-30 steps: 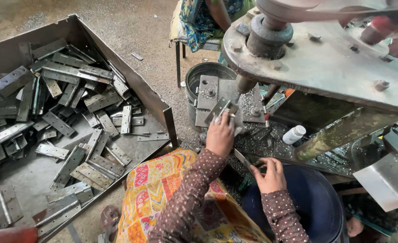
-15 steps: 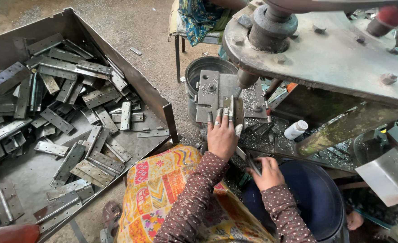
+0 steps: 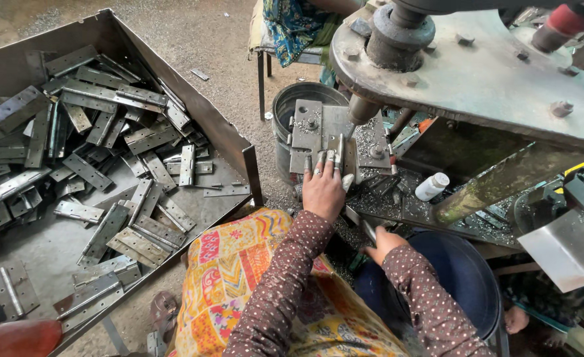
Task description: The person repeatedly picks up metal hinge pieces from a bin, places them into a press machine, and operates the lever to process them. The processed pieces are then discarded into a pile.
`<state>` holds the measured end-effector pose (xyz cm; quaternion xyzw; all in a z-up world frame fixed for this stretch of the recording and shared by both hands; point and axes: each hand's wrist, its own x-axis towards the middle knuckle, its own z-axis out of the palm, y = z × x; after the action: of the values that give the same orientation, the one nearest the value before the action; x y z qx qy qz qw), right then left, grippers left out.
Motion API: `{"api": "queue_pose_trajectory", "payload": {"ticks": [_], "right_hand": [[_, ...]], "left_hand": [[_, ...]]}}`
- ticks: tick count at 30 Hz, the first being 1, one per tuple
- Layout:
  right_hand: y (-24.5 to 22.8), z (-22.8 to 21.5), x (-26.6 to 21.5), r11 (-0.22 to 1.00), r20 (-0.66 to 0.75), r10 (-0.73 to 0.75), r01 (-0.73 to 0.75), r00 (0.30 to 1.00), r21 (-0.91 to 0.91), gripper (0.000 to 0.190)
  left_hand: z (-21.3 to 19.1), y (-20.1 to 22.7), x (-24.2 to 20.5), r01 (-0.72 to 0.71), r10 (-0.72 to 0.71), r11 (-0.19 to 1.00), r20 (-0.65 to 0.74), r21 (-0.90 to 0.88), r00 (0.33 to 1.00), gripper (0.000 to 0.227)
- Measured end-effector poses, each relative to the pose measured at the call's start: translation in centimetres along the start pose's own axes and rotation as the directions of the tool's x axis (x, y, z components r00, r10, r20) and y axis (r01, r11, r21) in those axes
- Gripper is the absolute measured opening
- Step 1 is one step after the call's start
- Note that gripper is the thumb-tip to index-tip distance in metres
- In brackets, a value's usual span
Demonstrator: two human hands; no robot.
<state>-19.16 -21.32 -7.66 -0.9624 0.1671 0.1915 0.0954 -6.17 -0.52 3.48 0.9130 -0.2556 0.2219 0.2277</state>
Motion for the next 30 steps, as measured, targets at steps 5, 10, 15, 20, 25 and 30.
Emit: {"api": "queue_pose_trajectory", "payload": {"ticks": [5,10,15,20,25,30], "right_hand": [[0.9,6.2,-0.4,0.990,-0.127,0.001,0.018,0.992,0.141,0.066],[1.4,10.3,0.1,0.989,-0.111,0.022,-0.006,0.994,0.148,0.058],[0.9,4.7,-0.1,0.956,-0.098,0.008,0.021,0.995,0.292,0.070],[0.5,1.2,0.2,1.000,-0.058,0.008,-0.008,0.998,0.002,0.065],[0.5,6.7,0.0,0.975,0.048,0.136,-0.142,0.990,0.169,0.068],[1.2,9.5,-0.4,0.983,-0.049,0.066,-0.057,0.997,0.174,0.066]], "left_hand": [[-0.3,-0.1,0.7,-0.023,0.024,0.998,-0.014,0.054,1.000,0.026],[-0.6,-1.0,0.0,-0.033,0.033,0.999,0.012,0.007,0.999,0.031],[-0.1,-1.0,0.6,-0.078,0.079,0.997,-0.069,0.028,0.994,0.030],[1.6,-1.3,2.3,-0.020,0.014,0.998,0.093,0.065,0.996,0.026],[2.1,-1.5,3.5,-0.050,0.045,0.995,0.054,0.085,0.998,0.027],[2.0,-1.6,1.4,-0.030,0.029,0.999,0.011,0.040,1.000,0.027]]}}
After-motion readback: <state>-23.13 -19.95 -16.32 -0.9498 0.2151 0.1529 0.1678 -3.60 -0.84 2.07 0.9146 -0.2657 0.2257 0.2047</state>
